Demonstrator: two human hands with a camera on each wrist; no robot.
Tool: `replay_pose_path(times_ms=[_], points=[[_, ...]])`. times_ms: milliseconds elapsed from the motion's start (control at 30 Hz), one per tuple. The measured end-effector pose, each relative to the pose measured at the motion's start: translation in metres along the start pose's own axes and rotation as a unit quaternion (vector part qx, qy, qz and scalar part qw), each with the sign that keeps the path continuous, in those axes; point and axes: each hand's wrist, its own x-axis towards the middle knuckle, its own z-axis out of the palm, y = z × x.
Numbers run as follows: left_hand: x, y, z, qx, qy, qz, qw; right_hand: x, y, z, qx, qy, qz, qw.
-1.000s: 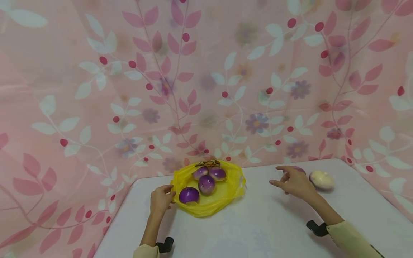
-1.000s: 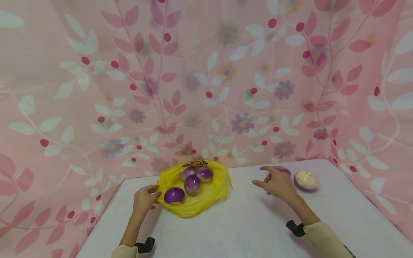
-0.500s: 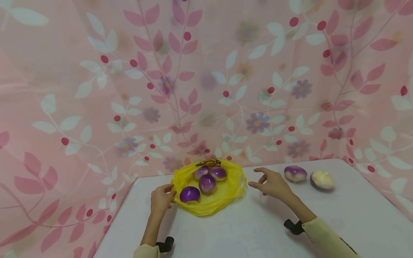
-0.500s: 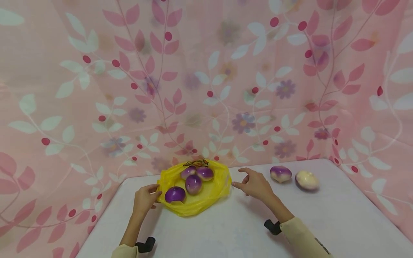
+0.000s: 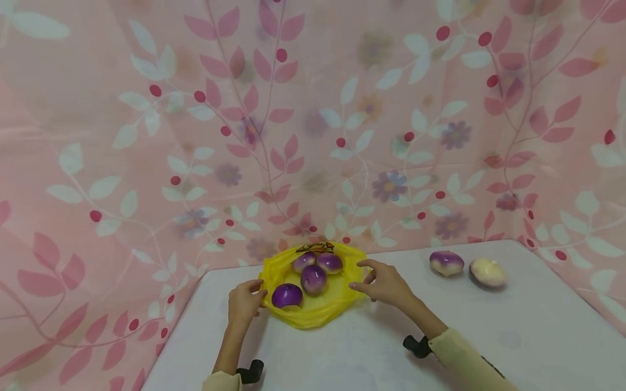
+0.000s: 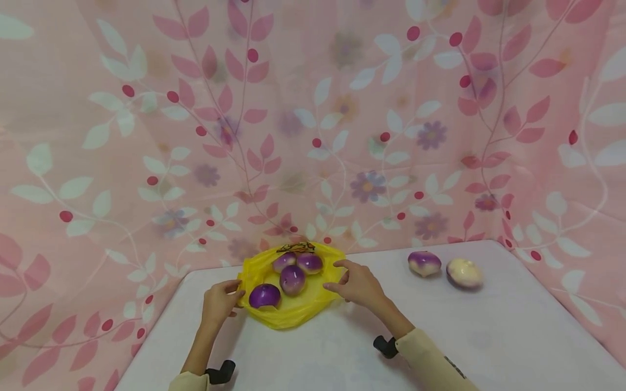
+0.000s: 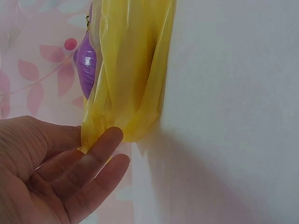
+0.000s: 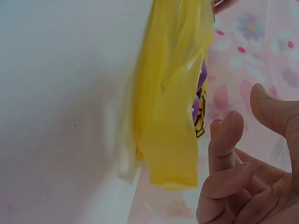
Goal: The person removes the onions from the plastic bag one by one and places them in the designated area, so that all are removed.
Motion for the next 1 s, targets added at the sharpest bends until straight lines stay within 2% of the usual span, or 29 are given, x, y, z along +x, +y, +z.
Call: replay_pose_path(times_ms=[233, 600, 800, 1000], points=[[0.000, 0.000, 0.000, 0.003, 0.000, 0.004, 1.0000, 0.009, -0.012, 0.018, 0.004, -0.003, 0.014, 0.9999], [0.000, -0.002, 0.003, 0.002, 0.004, -0.004, 1.0000, 0.014, -0.035, 0.043, 0.017, -0.004, -0.008, 0.9998], [-0.001, -0.003, 0.002, 0.000, 0.006, 0.000, 1.0000, 0.017, -0.044, 0.058, 0.038, -0.031, -0.034, 0.9982], [-0.003, -0.003, 0.000, -0.001, 0.005, -0.005, 1.0000, 0.020, -0.052, 0.071, 0.059, -0.054, -0.037, 0.9961]])
